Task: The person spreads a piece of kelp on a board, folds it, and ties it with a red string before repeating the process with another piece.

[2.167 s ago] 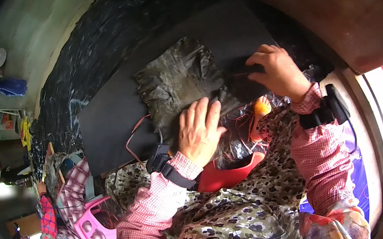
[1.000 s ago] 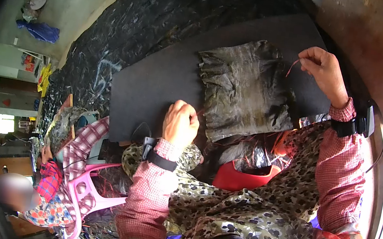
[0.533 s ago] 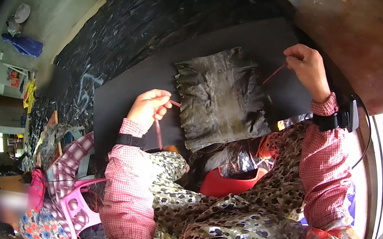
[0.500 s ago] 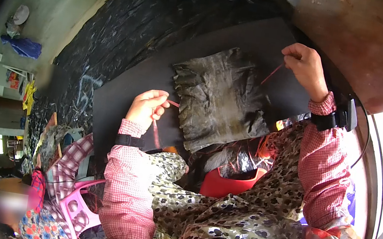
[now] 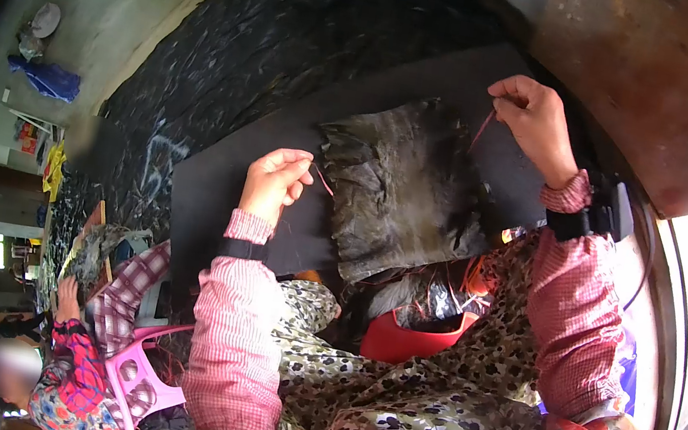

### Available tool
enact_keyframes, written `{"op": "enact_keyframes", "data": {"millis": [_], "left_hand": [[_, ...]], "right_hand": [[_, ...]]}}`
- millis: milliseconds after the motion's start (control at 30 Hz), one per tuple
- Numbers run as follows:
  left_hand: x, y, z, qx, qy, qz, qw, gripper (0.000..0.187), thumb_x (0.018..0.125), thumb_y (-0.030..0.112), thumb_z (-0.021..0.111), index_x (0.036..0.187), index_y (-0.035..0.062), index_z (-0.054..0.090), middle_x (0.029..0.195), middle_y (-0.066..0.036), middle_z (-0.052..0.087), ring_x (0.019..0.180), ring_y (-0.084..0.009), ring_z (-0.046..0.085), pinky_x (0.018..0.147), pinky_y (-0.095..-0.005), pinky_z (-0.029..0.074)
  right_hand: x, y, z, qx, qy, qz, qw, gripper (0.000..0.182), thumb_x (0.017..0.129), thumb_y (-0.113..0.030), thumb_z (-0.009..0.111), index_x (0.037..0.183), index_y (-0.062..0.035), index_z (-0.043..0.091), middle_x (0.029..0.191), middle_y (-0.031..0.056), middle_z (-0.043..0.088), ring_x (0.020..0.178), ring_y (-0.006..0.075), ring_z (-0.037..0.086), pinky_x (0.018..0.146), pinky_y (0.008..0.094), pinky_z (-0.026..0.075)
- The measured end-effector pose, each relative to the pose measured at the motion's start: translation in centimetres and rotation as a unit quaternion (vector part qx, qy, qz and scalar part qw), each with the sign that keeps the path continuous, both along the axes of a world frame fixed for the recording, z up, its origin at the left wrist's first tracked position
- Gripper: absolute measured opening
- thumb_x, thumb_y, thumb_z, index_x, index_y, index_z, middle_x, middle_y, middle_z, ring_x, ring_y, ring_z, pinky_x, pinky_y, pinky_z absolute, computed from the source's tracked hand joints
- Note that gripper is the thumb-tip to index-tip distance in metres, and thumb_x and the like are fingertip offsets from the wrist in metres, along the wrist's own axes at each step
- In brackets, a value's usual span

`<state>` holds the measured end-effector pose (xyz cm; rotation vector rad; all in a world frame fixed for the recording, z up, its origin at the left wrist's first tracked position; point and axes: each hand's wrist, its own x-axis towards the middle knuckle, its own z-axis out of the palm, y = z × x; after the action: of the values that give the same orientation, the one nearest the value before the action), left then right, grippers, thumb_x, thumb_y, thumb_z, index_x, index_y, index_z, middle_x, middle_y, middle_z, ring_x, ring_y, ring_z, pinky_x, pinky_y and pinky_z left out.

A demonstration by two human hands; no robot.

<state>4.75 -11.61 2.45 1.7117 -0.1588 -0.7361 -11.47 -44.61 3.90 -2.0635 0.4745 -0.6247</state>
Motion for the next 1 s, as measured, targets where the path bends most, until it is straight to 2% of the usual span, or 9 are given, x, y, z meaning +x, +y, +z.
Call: {"op": "enact_keyframes", "data": {"millis": [133, 233, 300, 400, 467, 500, 667, 733, 1000], "left_hand": [[-2.8, -0.1, 2.4, -0.023, -0.063, -0.069, 0.995, 0.019, 0.088, 0.010, 0.062, 0.103, 0.0006, 0.064, 0.076, -0.004, 0.063, 0.053, -0.0037, 0.049, 0.045, -0.0157, 0.034], [-5.4, -2.6, 4.3, -0.011, -0.115, -0.111, 0.987, 0.024, 0.085, 0.005, 0.060, 0.108, 0.0007, 0.064, 0.083, -0.005, 0.066, 0.067, -0.0069, 0.057, 0.056, -0.0194, 0.044], [-5.9, -4.6, 2.8, -0.003, -0.211, -0.138, 0.968, 0.032, 0.076, 0.004, 0.063, 0.108, -0.0013, 0.063, 0.079, -0.006, 0.066, 0.065, -0.0104, 0.060, 0.056, -0.0248, 0.047], [-6.6, -7.7, 0.8, -0.035, -0.268, -0.152, 0.951, 0.030, 0.073, 0.001, 0.062, 0.103, 0.0001, 0.064, 0.083, -0.008, 0.068, 0.066, -0.0142, 0.061, 0.058, -0.0286, 0.049], [-6.9, -9.9, -2.2, -0.206, -0.055, -0.104, 0.972, 0.019, 0.083, 0.002, 0.055, 0.100, 0.0015, 0.065, 0.086, -0.006, 0.067, 0.070, -0.0137, 0.061, 0.060, -0.0286, 0.049], [-7.0, -10.4, -2.3, -0.206, -0.001, -0.096, 0.974, 0.016, 0.088, 0.005, 0.052, 0.097, 0.0029, 0.065, 0.082, -0.005, 0.065, 0.067, -0.0111, 0.059, 0.055, -0.0272, 0.046], [-7.2, -10.5, -2.9, -0.193, 0.046, -0.083, 0.977, 0.015, 0.091, 0.011, 0.052, 0.093, 0.0037, 0.064, 0.067, -0.003, 0.061, 0.051, -0.0089, 0.052, 0.043, -0.0238, 0.037], [-7.4, -9.9, -1.1, -0.180, 0.048, -0.050, 0.981, 0.015, 0.091, 0.014, 0.053, 0.094, 0.0042, 0.064, 0.065, -0.004, 0.060, 0.048, -0.0087, 0.050, 0.041, -0.0234, 0.036], [-7.0, -9.1, -0.5, -0.191, 0.019, -0.020, 0.981, 0.015, 0.089, 0.018, 0.057, 0.093, 0.0038, 0.061, 0.063, -0.006, 0.060, 0.042, -0.0080, 0.047, 0.038, -0.0222, 0.036]], "right_hand": [[0.3, 4.2, 3.8, 0.123, -0.035, 0.191, 0.973, 0.015, 0.082, -0.003, 0.060, 0.096, 0.0033, 0.062, 0.069, 0.0050, 0.060, 0.065, 0.0086, 0.059, 0.059, 0.0250, 0.048], [1.2, 8.7, 4.7, -0.119, -0.029, 0.197, 0.973, 0.013, 0.079, -0.003, 0.059, 0.092, -0.0013, 0.063, 0.076, 0.0158, 0.065, 0.069, 0.0287, 0.065, 0.062, 0.0341, 0.050], [1.8, 10.7, 3.4, -0.157, -0.022, 0.193, 0.968, 0.014, 0.078, -0.003, 0.058, 0.091, -0.0033, 0.064, 0.082, 0.0197, 0.064, 0.075, 0.0365, 0.064, 0.065, 0.0375, 0.050], [2.3, 12.1, 3.2, -0.154, -0.031, 0.196, 0.968, 0.013, 0.079, -0.003, 0.058, 0.092, -0.0032, 0.062, 0.081, 0.0184, 0.064, 0.074, 0.0347, 0.065, 0.065, 0.0379, 0.051], [2.3, 12.3, 3.4, -0.163, -0.004, 0.191, 0.968, 0.013, 0.080, -0.002, 0.057, 0.093, -0.0032, 0.061, 0.080, 0.0185, 0.064, 0.075, 0.0339, 0.065, 0.065, 0.0374, 0.050], [2.2, 12.1, 3.3, -0.172, 0.015, 0.186, 0.967, 0.014, 0.081, -0.002, 0.057, 0.094, -0.0031, 0.061, 0.080, 0.0185, 0.064, 0.075, 0.0334, 0.065, 0.064, 0.0371, 0.050], [1.9, 11.9, 3.1, -0.189, -0.014, 0.196, 0.962, 0.014, 0.083, -0.002, 0.057, 0.096, -0.0008, 0.060, 0.085, 0.0164, 0.065, 0.071, 0.0278, 0.065, 0.061, 0.0337, 0.050], [1.7, 11.8, 3.5, -0.107, 0.006, 0.170, 0.980, 0.017, 0.084, -0.002, 0.057, 0.100, 0.0015, 0.060, 0.090, 0.0154, 0.065, 0.075, 0.0243, 0.065, 0.064, 0.0313, 0.050], [1.8, 9.4, 0.5, -0.080, 0.046, 0.208, 0.974, 0.023, 0.081, -0.001, 0.059, 0.102, 0.0041, 0.063, 0.087, 0.0176, 0.066, 0.081, 0.0268, 0.065, 0.072, 0.0322, 0.049]]}}
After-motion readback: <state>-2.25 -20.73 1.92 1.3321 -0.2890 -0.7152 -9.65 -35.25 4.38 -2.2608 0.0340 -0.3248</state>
